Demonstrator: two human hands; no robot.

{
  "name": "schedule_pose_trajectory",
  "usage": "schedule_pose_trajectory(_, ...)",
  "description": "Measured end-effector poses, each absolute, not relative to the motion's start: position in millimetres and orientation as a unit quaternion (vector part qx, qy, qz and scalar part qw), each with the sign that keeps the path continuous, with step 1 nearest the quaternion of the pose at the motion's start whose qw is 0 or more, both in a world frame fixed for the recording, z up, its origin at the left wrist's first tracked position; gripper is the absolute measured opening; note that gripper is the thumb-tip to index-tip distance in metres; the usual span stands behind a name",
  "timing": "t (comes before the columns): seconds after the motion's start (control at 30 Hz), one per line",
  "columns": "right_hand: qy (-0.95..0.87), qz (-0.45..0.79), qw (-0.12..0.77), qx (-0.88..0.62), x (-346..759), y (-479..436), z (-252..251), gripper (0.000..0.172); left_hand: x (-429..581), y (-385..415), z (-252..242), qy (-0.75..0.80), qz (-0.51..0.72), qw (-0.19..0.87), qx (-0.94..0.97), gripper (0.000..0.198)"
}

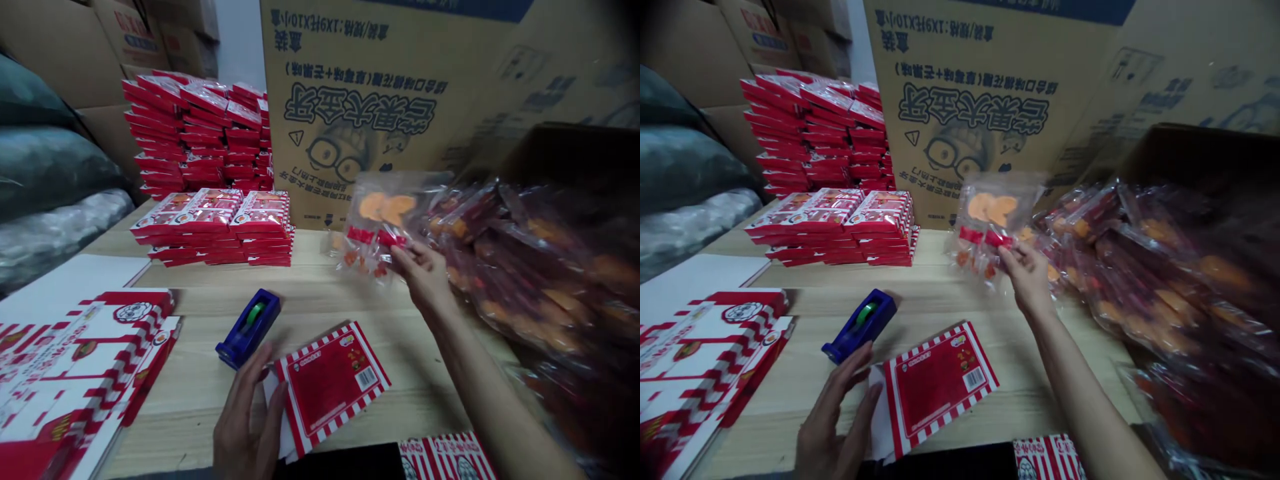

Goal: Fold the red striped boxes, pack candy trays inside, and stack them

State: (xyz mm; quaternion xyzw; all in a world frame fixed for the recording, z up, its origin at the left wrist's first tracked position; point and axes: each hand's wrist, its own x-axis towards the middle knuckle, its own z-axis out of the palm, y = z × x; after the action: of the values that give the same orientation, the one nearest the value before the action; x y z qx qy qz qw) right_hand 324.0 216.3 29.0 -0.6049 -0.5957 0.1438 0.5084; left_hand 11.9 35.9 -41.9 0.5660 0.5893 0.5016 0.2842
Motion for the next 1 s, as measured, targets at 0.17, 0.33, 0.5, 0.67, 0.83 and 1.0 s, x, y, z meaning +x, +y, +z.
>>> schedule_pose_trajectory(0.17,-0.415,0.481,0.623,-0.456,273.1,101.5,17.1,0.029,69.0,44.5,-28.8,0.454,0.585,0.562,0.370,0.086)
schedule_pose_trajectory(0.33,-0.397,0.607,0.552,-0.411,199.5,36.3,-11.8,0.040,62.6,28.9,-15.8,0.380,0.580,0.689,0.210,0.048)
schedule_pose_trajectory(0.5,-0.657,0.564,0.348,-0.361,223.8,41.3,1.4,0.058,-17.2,-2.7,10.4,0.478,0.648,0.580,0.125,0.042)
schedule_pose_trajectory(0.67,-0.873,0.272,0.084,-0.397,249.2,89.9,-12.3,0.135,-80.9,-42.4,24.2,0.589,0.675,0.434,0.091,0.054)
schedule_pose_trajectory(0.83,-0.892,0.230,-0.066,-0.383,231.9,113.5,-52.8,0.141,-79.1,-61.8,-7.0,0.627,0.648,0.424,0.082,0.051)
schedule_pose_trajectory(1.0,-0.886,0.240,-0.056,-0.392,232.4,101.9,-55.6,0.133,-60.3,-62.9,-38.5,0.663,0.598,0.418,0.166,0.058)
